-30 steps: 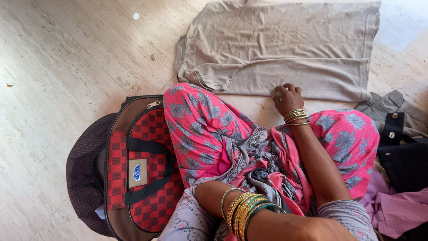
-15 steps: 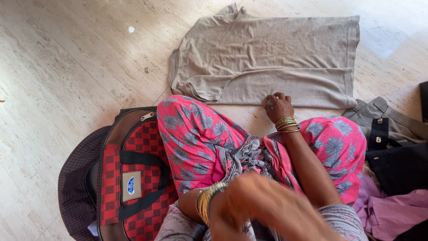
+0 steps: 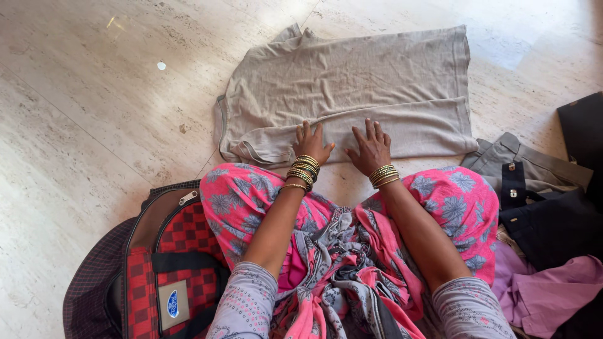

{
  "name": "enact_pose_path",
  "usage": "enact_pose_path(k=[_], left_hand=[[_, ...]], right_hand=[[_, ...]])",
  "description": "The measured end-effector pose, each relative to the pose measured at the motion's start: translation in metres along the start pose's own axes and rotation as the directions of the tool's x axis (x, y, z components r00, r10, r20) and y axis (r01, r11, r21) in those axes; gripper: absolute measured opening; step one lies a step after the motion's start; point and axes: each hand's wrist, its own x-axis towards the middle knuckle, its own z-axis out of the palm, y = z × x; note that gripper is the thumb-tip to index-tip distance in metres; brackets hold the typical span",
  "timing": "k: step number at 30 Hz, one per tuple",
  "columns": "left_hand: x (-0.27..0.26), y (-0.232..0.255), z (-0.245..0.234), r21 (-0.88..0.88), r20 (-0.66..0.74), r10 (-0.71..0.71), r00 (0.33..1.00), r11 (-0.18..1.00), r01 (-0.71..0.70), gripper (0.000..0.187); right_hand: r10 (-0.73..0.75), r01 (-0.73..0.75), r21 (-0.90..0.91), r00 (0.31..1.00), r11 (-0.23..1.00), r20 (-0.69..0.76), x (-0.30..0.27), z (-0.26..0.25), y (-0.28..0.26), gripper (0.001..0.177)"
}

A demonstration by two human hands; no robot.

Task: The person sits on the floor and folds a white shirt, smoothing it out before placing it into a red and black checkered bag. They then pick up a beige shirt, fold it neatly, and place it into the same bag.

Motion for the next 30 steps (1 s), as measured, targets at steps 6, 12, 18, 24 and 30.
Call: enact_pose_path(k=[6,12,18,24,30], left_hand=[[-0.004,0.012,-0.019,0.224,0.279,-0.265,0.923,0.953,0.206,0.118],[-0.031,0.024,-0.034,0.283,0.375,-0.35,0.859,0.925,0.254,0.116],[-0.061,0.031,-0.03,0.284,0.42,-0.371,0.828,0.921,0.268,0.118],[-0.043,0.021,-0.031,0.331,0.266,-0.129,0.955,0.943,0.035,0.066],[0.043,-0.008,-0.031,0.192,-0.248,0.157,0.956,0.975,-0.111,0.077]], right_hand=[[0.22,-0.215,-0.051,0.966,0.975,0.132,0.028,-0.018,0.014,0.068],[0.295,-0.276,-0.11,0.923,0.955,0.247,0.03,-0.043,0.011,0.06],[0.337,-0.311,-0.132,0.89,0.941,0.307,0.009,-0.047,0.005,0.065],[0.285,-0.291,0.043,0.952,0.956,0.11,0.002,-0.044,0.01,0.061],[0.063,-0.064,0.05,0.998,0.997,0.024,0.033,-0.01,0.019,0.08]])
